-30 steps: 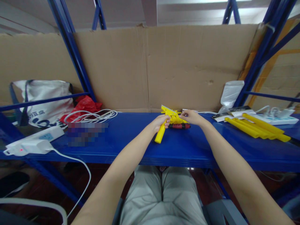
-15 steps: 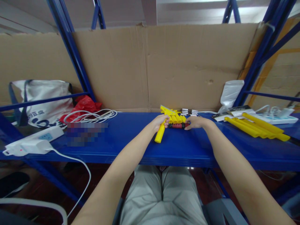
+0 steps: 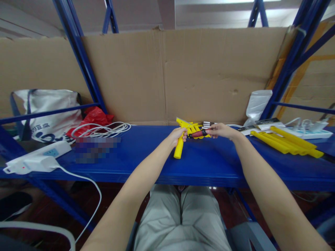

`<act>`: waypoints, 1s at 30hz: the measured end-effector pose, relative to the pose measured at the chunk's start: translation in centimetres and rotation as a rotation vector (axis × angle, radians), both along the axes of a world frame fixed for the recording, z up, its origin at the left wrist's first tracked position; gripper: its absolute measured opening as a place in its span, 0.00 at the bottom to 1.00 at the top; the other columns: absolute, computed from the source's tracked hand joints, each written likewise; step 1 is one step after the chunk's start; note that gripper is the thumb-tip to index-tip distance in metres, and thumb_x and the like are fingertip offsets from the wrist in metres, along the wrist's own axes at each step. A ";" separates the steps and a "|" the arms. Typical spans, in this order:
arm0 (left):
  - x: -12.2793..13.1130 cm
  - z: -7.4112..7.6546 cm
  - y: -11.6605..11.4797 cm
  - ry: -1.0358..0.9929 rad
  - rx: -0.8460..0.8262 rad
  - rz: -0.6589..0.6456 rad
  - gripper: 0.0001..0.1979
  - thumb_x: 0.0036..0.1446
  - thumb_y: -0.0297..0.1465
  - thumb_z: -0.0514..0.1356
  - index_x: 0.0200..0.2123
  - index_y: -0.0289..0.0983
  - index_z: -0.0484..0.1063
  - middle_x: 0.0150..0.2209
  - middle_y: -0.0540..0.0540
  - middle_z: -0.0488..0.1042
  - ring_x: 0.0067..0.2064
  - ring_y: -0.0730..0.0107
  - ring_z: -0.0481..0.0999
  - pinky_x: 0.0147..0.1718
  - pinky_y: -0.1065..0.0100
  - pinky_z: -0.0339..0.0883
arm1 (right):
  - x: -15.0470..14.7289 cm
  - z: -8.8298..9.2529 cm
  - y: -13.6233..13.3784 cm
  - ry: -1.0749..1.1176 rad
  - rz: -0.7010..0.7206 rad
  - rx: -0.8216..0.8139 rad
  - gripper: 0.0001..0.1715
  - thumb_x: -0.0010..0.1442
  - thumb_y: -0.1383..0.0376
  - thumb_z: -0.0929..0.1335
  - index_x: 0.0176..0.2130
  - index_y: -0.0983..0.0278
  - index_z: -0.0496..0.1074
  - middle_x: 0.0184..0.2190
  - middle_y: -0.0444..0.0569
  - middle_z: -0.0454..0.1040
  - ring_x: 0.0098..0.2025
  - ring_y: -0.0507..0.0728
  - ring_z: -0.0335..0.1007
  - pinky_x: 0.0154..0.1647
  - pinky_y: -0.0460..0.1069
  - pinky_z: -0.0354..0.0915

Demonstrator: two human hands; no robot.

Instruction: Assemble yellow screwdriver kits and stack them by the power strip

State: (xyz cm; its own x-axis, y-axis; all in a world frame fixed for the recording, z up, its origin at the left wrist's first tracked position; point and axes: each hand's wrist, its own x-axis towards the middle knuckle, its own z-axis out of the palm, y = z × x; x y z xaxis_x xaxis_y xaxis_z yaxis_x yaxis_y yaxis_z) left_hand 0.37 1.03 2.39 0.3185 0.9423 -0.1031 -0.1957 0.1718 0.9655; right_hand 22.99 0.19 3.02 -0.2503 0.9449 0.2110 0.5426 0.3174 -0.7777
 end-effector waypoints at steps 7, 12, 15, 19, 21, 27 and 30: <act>0.0 0.0 0.1 0.020 -0.050 0.059 0.11 0.57 0.19 0.49 0.25 0.38 0.56 0.15 0.58 0.56 0.12 0.84 0.53 0.13 0.79 0.45 | -0.8 0.6 0.2 0.379 -0.262 0.270 0.30 0.43 0.40 0.71 0.22 0.62 0.63 0.11 0.38 0.58 0.12 0.46 0.51 0.11 0.43 0.47; -0.1 -0.5 0.8 0.037 -0.079 0.044 0.10 0.55 0.20 0.53 0.26 0.38 0.57 0.15 0.58 0.56 0.13 0.84 0.52 0.13 0.79 0.46 | -0.6 0.8 0.7 0.538 -0.373 0.451 0.30 0.44 0.38 0.69 0.24 0.60 0.61 0.13 0.37 0.58 0.12 0.47 0.52 0.12 0.45 0.50; -0.1 -1.1 1.5 0.069 -0.092 0.035 0.09 0.53 0.21 0.56 0.27 0.37 0.59 0.15 0.58 0.57 0.13 0.83 0.53 0.14 0.78 0.47 | -0.4 0.9 0.9 0.573 -0.445 0.529 0.30 0.45 0.37 0.67 0.25 0.60 0.59 0.16 0.39 0.61 0.13 0.49 0.57 0.13 0.46 0.53; -0.1 -1.7 2.1 0.084 -0.099 0.023 0.07 0.51 0.21 0.57 0.29 0.37 0.60 0.15 0.57 0.57 0.14 0.82 0.53 0.15 0.77 0.49 | -0.5 1.0 0.9 0.620 -0.537 0.573 0.29 0.49 0.38 0.65 0.26 0.59 0.58 0.17 0.40 0.62 0.15 0.51 0.61 0.14 0.47 0.55; -0.1 -1.8 2.3 0.089 -0.100 0.018 0.07 0.52 0.22 0.57 0.29 0.37 0.61 0.15 0.57 0.57 0.14 0.81 0.53 0.15 0.76 0.49 | -0.6 1.0 0.9 0.630 -0.564 0.575 0.28 0.49 0.38 0.65 0.26 0.59 0.57 0.18 0.41 0.63 0.16 0.52 0.62 0.15 0.47 0.56; -0.2 -1.9 2.3 0.101 -0.101 0.007 0.07 0.51 0.23 0.58 0.30 0.37 0.61 0.15 0.57 0.57 0.15 0.81 0.53 0.15 0.77 0.49 | -0.5 0.6 1.3 0.624 -0.557 0.566 0.29 0.49 0.37 0.64 0.28 0.59 0.58 0.20 0.42 0.65 0.19 0.53 0.65 0.17 0.49 0.59; -0.2 -2.0 2.2 0.105 -0.100 -0.001 0.07 0.51 0.24 0.58 0.30 0.37 0.61 0.15 0.57 0.57 0.15 0.80 0.54 0.15 0.77 0.49 | -0.5 0.5 1.6 0.624 -0.535 0.566 0.30 0.48 0.36 0.64 0.29 0.59 0.58 0.20 0.42 0.64 0.19 0.54 0.65 0.18 0.49 0.60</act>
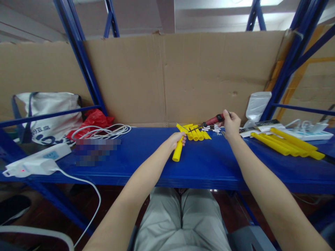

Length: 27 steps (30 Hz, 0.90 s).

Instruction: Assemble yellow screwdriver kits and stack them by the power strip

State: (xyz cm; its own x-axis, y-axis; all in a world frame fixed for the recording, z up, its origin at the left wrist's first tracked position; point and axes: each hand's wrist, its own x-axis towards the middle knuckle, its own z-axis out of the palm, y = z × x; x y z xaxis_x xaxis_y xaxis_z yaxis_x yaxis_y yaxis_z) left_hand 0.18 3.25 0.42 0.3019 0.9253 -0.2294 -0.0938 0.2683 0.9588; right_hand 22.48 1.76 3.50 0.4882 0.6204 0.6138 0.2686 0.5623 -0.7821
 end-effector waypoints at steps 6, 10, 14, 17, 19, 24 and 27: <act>0.0 0.0 0.0 -0.001 0.000 -0.012 0.05 0.52 0.23 0.57 0.29 0.37 0.62 0.15 0.56 0.57 0.15 0.80 0.53 0.15 0.76 0.50 | 0.0 -0.1 0.1 0.011 0.002 0.009 0.31 0.46 0.35 0.64 0.29 0.58 0.57 0.19 0.41 0.63 0.18 0.53 0.63 0.17 0.48 0.58; 0.1 -0.1 0.2 -0.005 0.001 -0.013 0.05 0.52 0.24 0.57 0.30 0.37 0.62 0.15 0.56 0.57 0.15 0.80 0.53 0.15 0.76 0.50 | 0.1 -0.1 0.1 -0.008 -0.008 0.004 0.30 0.49 0.36 0.63 0.29 0.58 0.58 0.19 0.41 0.63 0.19 0.53 0.64 0.17 0.48 0.58; 0.0 -0.2 0.5 -0.008 -0.002 -0.018 0.05 0.53 0.24 0.57 0.29 0.37 0.62 0.15 0.56 0.57 0.15 0.80 0.53 0.16 0.75 0.50 | 0.0 0.0 0.0 0.004 0.006 0.018 0.29 0.50 0.37 0.64 0.28 0.59 0.58 0.19 0.41 0.64 0.18 0.53 0.64 0.17 0.48 0.59; 0.0 -0.3 0.7 -0.013 -0.001 -0.026 0.05 0.54 0.24 0.57 0.30 0.37 0.62 0.15 0.56 0.57 0.16 0.80 0.53 0.16 0.75 0.51 | -0.1 0.0 0.0 0.030 0.014 0.020 0.28 0.50 0.38 0.65 0.28 0.59 0.58 0.19 0.41 0.64 0.17 0.52 0.64 0.17 0.48 0.58; 0.0 -0.3 0.8 -0.017 0.001 -0.030 0.05 0.55 0.24 0.56 0.29 0.37 0.62 0.15 0.56 0.57 0.16 0.80 0.53 0.17 0.75 0.50 | -0.2 0.1 0.0 0.045 0.017 0.018 0.28 0.50 0.39 0.65 0.27 0.59 0.58 0.19 0.40 0.64 0.17 0.51 0.63 0.16 0.48 0.58; 0.1 -0.5 0.9 -0.031 0.012 -0.033 0.05 0.57 0.23 0.55 0.29 0.36 0.62 0.16 0.55 0.58 0.17 0.81 0.53 0.19 0.75 0.51 | -0.2 0.0 0.2 0.090 0.033 0.060 0.27 0.50 0.41 0.67 0.26 0.60 0.60 0.16 0.39 0.63 0.15 0.50 0.61 0.14 0.47 0.56; 0.1 -0.6 1.0 -0.038 0.016 -0.024 0.05 0.59 0.23 0.54 0.30 0.36 0.63 0.16 0.55 0.58 0.18 0.80 0.53 0.20 0.75 0.53 | -0.2 0.0 0.3 0.135 0.068 0.082 0.26 0.49 0.43 0.69 0.25 0.61 0.61 0.16 0.38 0.63 0.14 0.49 0.60 0.13 0.45 0.55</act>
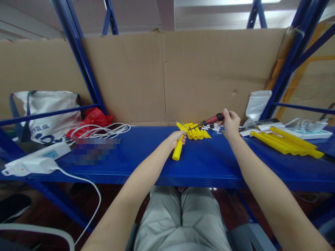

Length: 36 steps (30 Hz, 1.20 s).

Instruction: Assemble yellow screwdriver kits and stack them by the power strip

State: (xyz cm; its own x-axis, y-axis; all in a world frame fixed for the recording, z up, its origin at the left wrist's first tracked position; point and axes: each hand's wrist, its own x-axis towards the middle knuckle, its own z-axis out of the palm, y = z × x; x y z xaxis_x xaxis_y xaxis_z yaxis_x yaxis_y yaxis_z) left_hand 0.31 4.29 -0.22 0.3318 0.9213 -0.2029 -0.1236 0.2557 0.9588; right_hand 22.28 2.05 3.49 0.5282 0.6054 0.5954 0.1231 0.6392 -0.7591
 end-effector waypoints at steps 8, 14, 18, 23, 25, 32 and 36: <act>-0.2 -0.3 0.7 0.002 -0.005 0.062 0.09 0.62 0.30 0.56 0.42 0.30 0.69 0.32 0.45 0.72 0.30 0.75 0.70 0.29 0.70 0.68 | -0.8 0.4 -0.7 0.134 0.132 -0.055 0.21 0.45 0.53 0.75 0.29 0.62 0.65 0.16 0.36 0.65 0.12 0.48 0.59 0.12 0.45 0.59; -0.2 -0.5 0.9 0.010 -0.008 0.089 0.19 0.61 0.37 0.58 0.53 0.35 0.66 0.52 0.40 0.69 0.48 0.62 0.72 0.45 0.55 0.70 | -0.5 1.2 -1.9 0.129 0.356 -0.119 0.18 0.49 0.54 0.74 0.29 0.63 0.67 0.13 0.37 0.64 0.17 0.50 0.68 0.18 0.44 0.65; -0.3 -0.5 1.0 0.016 -0.002 0.100 0.19 0.61 0.37 0.58 0.53 0.35 0.66 0.52 0.40 0.69 0.48 0.62 0.72 0.46 0.55 0.70 | -0.2 1.4 -2.3 0.085 0.423 -0.123 0.19 0.50 0.54 0.74 0.27 0.63 0.65 0.14 0.39 0.66 0.18 0.49 0.68 0.19 0.43 0.66; -0.2 -0.4 0.7 0.023 0.015 0.100 0.13 0.61 0.33 0.58 0.45 0.31 0.69 0.37 0.43 0.73 0.35 0.71 0.73 0.33 0.66 0.70 | 0.0 1.1 -2.0 0.055 0.282 -0.089 0.22 0.48 0.53 0.75 0.25 0.62 0.62 0.13 0.36 0.61 0.12 0.46 0.57 0.10 0.41 0.55; -0.1 -0.3 0.6 0.022 0.025 0.096 0.06 0.60 0.28 0.58 0.38 0.31 0.69 0.24 0.48 0.69 0.24 0.77 0.67 0.24 0.72 0.64 | 0.0 1.0 -1.9 0.078 0.233 -0.109 0.24 0.47 0.53 0.75 0.24 0.62 0.59 0.12 0.35 0.60 0.11 0.46 0.56 0.09 0.41 0.53; 0.0 -0.3 0.3 0.017 0.048 0.063 0.03 0.58 0.24 0.55 0.31 0.35 0.64 0.15 0.56 0.57 0.17 0.79 0.55 0.19 0.74 0.53 | 0.1 1.4 -2.3 0.133 0.246 -0.180 0.19 0.50 0.54 0.74 0.25 0.62 0.64 0.08 0.34 0.54 0.09 0.46 0.52 0.08 0.41 0.50; 0.0 -0.3 0.3 0.015 0.062 0.056 0.04 0.58 0.24 0.55 0.31 0.36 0.62 0.15 0.56 0.56 0.18 0.79 0.55 0.20 0.73 0.53 | 0.1 1.7 -2.8 0.126 0.379 -0.203 0.17 0.53 0.55 0.72 0.28 0.64 0.67 0.13 0.38 0.64 0.14 0.47 0.61 0.14 0.41 0.59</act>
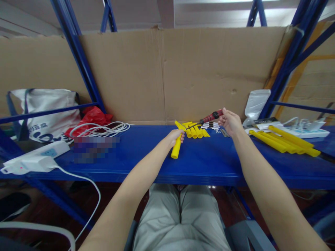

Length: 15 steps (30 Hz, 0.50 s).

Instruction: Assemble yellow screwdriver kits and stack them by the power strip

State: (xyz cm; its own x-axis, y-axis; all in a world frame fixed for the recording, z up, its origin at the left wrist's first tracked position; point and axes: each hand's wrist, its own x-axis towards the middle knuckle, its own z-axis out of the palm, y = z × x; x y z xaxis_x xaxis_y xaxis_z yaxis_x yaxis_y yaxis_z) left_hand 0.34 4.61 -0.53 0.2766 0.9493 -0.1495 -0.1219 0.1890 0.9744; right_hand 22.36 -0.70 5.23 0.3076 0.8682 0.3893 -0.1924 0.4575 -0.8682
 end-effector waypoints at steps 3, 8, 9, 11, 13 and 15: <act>0.0 0.0 0.0 -0.005 0.008 -0.004 0.04 0.59 0.24 0.54 0.31 0.36 0.62 0.15 0.56 0.56 0.18 0.79 0.55 0.20 0.73 0.53 | 0.0 0.1 -0.1 -0.015 0.041 0.026 0.17 0.54 0.56 0.72 0.27 0.64 0.66 0.16 0.40 0.67 0.16 0.46 0.63 0.16 0.40 0.61; 0.0 0.0 0.0 -0.013 0.010 -0.009 0.05 0.57 0.25 0.57 0.31 0.37 0.62 0.15 0.56 0.56 0.18 0.80 0.55 0.19 0.74 0.52 | 0.2 -0.2 0.2 -0.019 -0.016 0.093 0.19 0.50 0.56 0.74 0.25 0.63 0.63 0.12 0.34 0.58 0.11 0.43 0.49 0.10 0.39 0.49; 0.0 0.0 0.0 -0.012 0.007 -0.008 0.04 0.57 0.25 0.57 0.31 0.37 0.63 0.14 0.56 0.56 0.17 0.79 0.55 0.19 0.74 0.52 | 0.2 -0.3 0.3 -0.009 -0.032 0.097 0.21 0.48 0.55 0.75 0.24 0.63 0.62 0.12 0.34 0.58 0.11 0.43 0.50 0.09 0.39 0.49; 0.0 0.1 -0.1 -0.009 0.003 -0.006 0.04 0.56 0.25 0.57 0.32 0.37 0.63 0.14 0.56 0.57 0.17 0.79 0.55 0.18 0.74 0.51 | 0.3 -0.4 0.4 0.010 -0.056 0.097 0.24 0.47 0.55 0.76 0.23 0.62 0.60 0.13 0.35 0.59 0.11 0.44 0.51 0.10 0.40 0.50; 0.0 0.1 -0.1 -0.006 -0.002 -0.005 0.03 0.56 0.25 0.58 0.32 0.37 0.64 0.14 0.56 0.57 0.16 0.79 0.55 0.18 0.74 0.51 | 0.4 -0.4 0.6 0.027 -0.067 0.085 0.24 0.46 0.56 0.76 0.23 0.62 0.59 0.11 0.34 0.57 0.11 0.44 0.50 0.09 0.40 0.49; 0.0 0.2 -0.2 -0.003 -0.007 -0.003 0.03 0.55 0.25 0.58 0.32 0.37 0.64 0.14 0.56 0.57 0.16 0.79 0.54 0.18 0.74 0.51 | 0.5 -0.4 0.7 0.039 -0.072 0.064 0.22 0.46 0.57 0.76 0.23 0.62 0.60 0.09 0.33 0.54 0.10 0.44 0.49 0.09 0.40 0.49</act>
State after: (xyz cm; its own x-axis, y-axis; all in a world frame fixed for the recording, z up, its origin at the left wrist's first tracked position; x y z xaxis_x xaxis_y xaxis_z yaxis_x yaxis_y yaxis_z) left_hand 0.38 4.36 -0.37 0.2797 0.9474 -0.1555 -0.1243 0.1963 0.9726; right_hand 22.81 0.01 4.87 0.3844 0.8171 0.4297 -0.1902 0.5256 -0.8292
